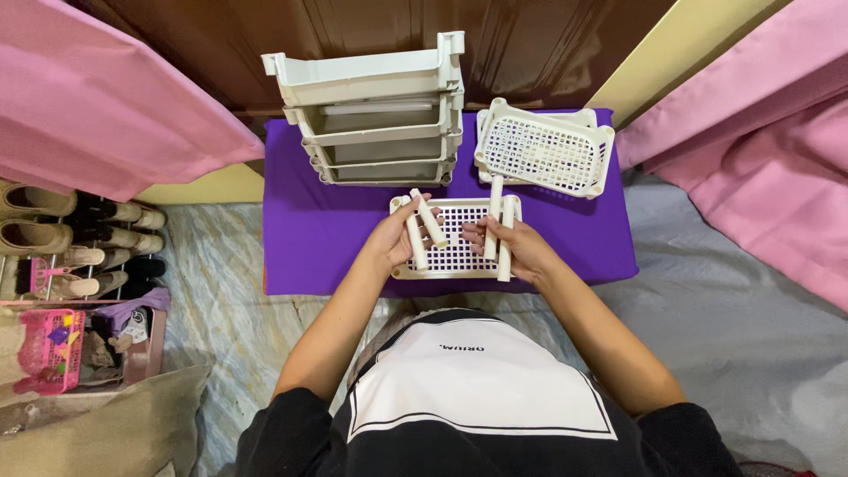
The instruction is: The person assembles a white plastic basket by inserting cylindrical connectors into the basket frame and attaching side panels. They repeatedly insert and remove connectors to align the pieces, then secure the frame by snapping the side panels into place.
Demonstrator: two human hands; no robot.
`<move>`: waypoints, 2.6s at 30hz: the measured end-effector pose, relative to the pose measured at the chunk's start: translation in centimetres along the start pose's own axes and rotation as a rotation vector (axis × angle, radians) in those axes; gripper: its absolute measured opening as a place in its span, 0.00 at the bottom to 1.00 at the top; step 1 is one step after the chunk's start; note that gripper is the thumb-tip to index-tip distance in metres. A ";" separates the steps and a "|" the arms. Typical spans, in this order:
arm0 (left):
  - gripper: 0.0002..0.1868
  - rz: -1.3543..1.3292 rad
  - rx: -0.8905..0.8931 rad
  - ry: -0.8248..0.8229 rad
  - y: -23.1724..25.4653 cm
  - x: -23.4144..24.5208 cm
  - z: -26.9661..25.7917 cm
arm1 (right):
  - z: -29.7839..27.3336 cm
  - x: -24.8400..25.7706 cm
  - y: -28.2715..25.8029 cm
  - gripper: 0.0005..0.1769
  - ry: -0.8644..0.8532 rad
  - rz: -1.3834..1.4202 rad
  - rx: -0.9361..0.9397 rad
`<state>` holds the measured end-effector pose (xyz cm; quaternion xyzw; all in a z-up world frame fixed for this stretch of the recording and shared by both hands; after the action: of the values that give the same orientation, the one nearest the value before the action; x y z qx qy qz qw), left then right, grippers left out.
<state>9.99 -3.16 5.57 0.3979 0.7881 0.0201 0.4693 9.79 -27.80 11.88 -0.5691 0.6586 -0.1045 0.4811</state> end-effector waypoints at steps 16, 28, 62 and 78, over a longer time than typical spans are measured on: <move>0.20 0.285 -0.029 0.040 -3.2 3.6 4.1 | 8.0 6.5 6.4 0.15 0.096 -0.131 -0.050; 0.30 0.653 -0.065 0.427 -9.0 7.9 11.1 | 12.8 9.0 11.6 0.23 0.233 -0.895 -0.017; 0.24 0.932 -0.354 0.457 -6.4 6.3 6.4 | 8.8 12.0 4.3 0.17 0.085 -0.669 0.352; 0.14 1.415 -0.697 0.513 -3.8 2.0 -0.1 | 9.7 14.9 0.1 0.07 0.388 -0.535 0.626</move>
<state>7.06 -4.44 2.65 0.6144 0.3828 0.6439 0.2477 18.69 -36.43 -0.90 -0.5163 0.5031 -0.5240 0.4536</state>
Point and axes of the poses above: each hand's wrist, its own z-axis towards the middle knuckle, its own x-axis out of the back of the hand, y = z × x, the point moved 2 cm from there along z, towards the middle knuckle, and after that the axes turned 4 degrees about x, right-handed, at the moved point
